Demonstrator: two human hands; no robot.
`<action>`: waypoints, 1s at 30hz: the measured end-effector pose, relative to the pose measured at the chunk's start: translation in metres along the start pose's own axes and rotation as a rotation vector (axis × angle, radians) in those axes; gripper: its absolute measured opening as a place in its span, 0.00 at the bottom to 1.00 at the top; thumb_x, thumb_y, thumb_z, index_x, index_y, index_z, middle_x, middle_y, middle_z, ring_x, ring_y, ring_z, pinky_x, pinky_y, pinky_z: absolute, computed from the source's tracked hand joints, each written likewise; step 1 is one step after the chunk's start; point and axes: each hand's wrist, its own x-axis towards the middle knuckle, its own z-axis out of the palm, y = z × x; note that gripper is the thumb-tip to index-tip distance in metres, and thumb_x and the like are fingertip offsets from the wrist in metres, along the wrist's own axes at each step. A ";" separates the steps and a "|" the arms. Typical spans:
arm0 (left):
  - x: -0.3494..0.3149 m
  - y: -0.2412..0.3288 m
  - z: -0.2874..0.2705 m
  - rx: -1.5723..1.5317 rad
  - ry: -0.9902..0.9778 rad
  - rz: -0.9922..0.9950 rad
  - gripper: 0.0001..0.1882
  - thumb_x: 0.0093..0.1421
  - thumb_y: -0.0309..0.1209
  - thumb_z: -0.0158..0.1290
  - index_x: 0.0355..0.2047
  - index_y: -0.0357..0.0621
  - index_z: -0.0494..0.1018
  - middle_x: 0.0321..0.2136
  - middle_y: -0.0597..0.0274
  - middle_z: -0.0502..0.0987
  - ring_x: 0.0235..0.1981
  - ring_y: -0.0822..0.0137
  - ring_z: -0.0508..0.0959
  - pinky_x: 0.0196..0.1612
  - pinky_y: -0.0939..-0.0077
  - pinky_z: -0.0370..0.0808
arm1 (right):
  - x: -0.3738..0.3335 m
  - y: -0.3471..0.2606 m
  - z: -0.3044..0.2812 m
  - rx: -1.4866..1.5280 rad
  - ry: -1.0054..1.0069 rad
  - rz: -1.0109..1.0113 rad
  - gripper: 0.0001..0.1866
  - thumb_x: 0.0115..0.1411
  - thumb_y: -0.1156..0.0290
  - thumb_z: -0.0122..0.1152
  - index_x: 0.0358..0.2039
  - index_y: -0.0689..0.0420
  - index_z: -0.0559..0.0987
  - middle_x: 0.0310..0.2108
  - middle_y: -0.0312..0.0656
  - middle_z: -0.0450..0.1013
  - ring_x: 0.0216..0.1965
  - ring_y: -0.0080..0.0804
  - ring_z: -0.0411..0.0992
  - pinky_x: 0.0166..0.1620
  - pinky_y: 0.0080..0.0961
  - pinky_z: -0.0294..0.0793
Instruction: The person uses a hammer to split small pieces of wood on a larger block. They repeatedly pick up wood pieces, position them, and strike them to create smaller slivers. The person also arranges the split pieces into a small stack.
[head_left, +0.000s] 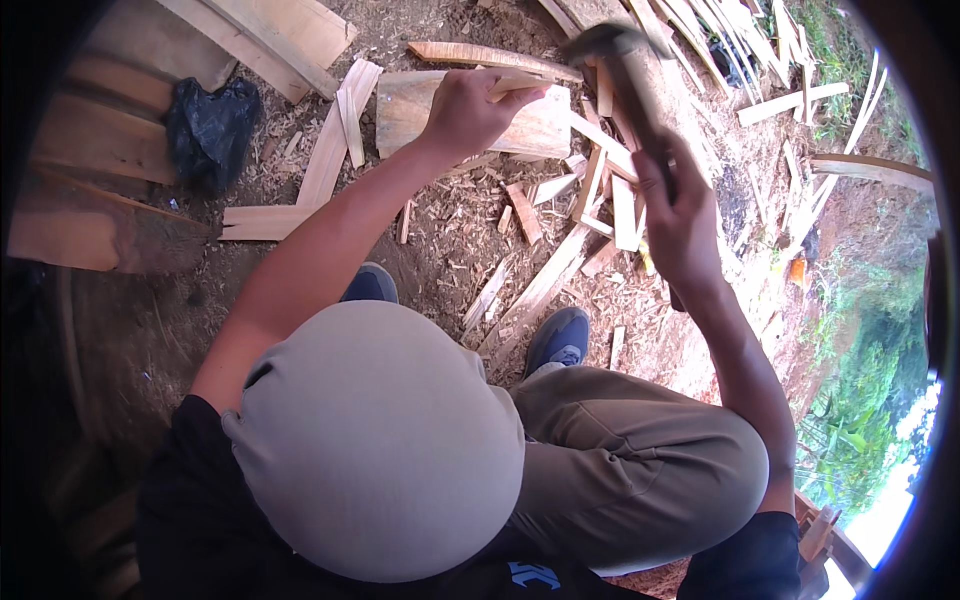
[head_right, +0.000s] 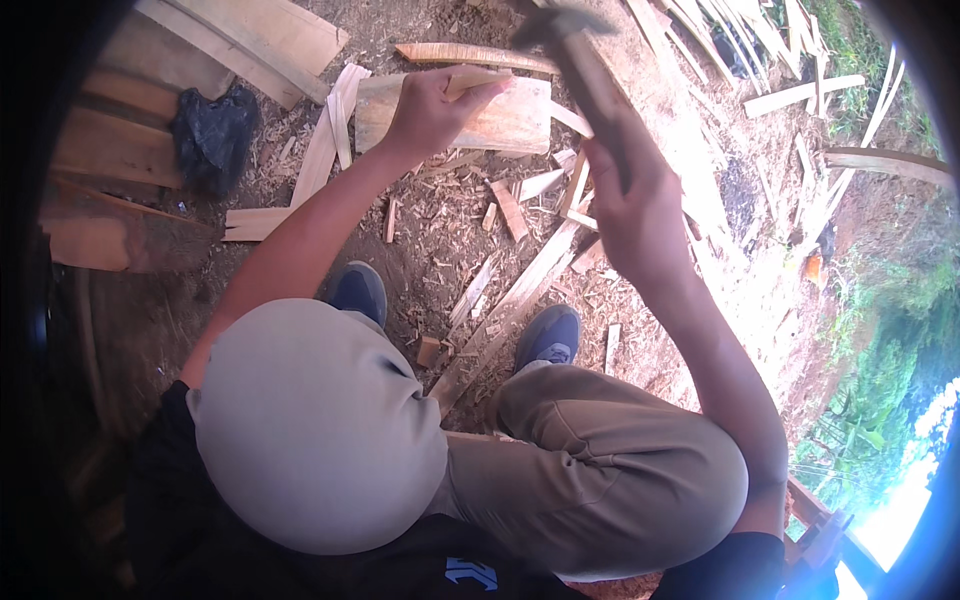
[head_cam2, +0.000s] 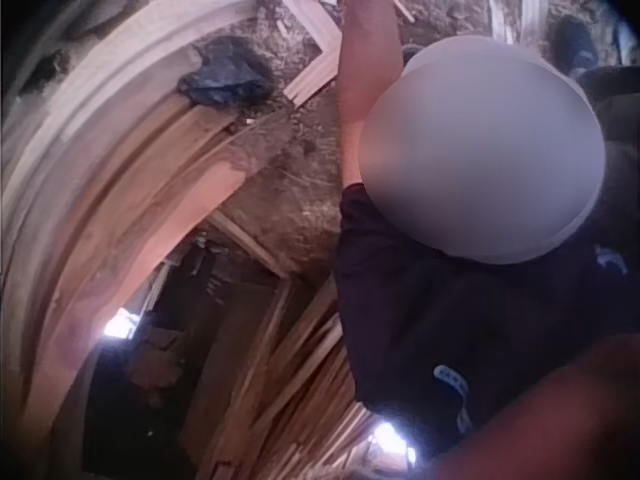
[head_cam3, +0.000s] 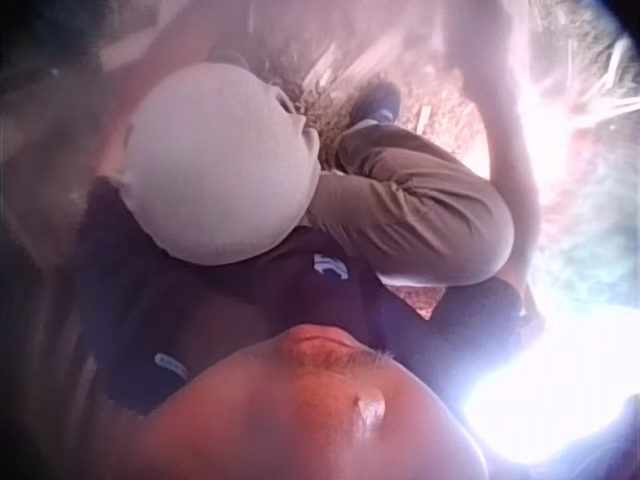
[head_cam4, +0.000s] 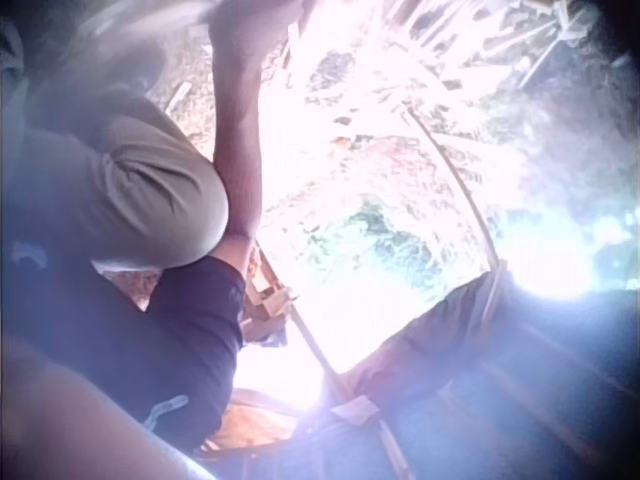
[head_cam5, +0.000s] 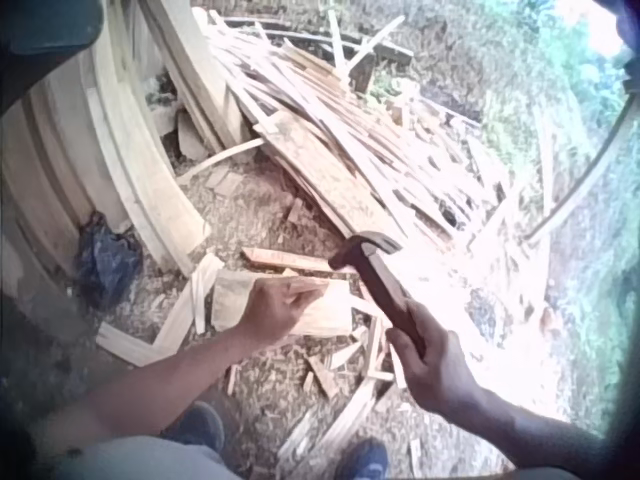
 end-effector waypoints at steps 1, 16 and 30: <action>0.001 -0.002 0.004 -0.028 0.044 0.065 0.13 0.64 0.43 0.63 0.39 0.49 0.87 0.27 0.60 0.86 0.21 0.66 0.83 0.26 0.72 0.76 | -0.002 0.011 0.004 -0.048 0.000 -0.095 0.18 0.73 0.66 0.54 0.58 0.60 0.73 0.33 0.53 0.80 0.27 0.30 0.77 0.31 0.33 0.74; 0.004 -0.003 -0.006 0.053 -0.045 -0.052 0.15 0.65 0.41 0.63 0.44 0.44 0.85 0.29 0.62 0.86 0.26 0.75 0.82 0.28 0.79 0.76 | 0.006 -0.011 -0.002 -0.046 -0.017 -0.024 0.21 0.71 0.62 0.58 0.59 0.59 0.74 0.32 0.56 0.79 0.29 0.38 0.79 0.34 0.36 0.75; 0.007 -0.012 -0.005 0.075 -0.043 -0.073 0.15 0.62 0.45 0.64 0.36 0.48 0.86 0.20 0.61 0.82 0.20 0.67 0.82 0.25 0.71 0.75 | 0.011 -0.017 0.004 0.031 0.018 -0.123 0.18 0.70 0.66 0.58 0.57 0.58 0.74 0.32 0.55 0.80 0.30 0.43 0.80 0.35 0.38 0.75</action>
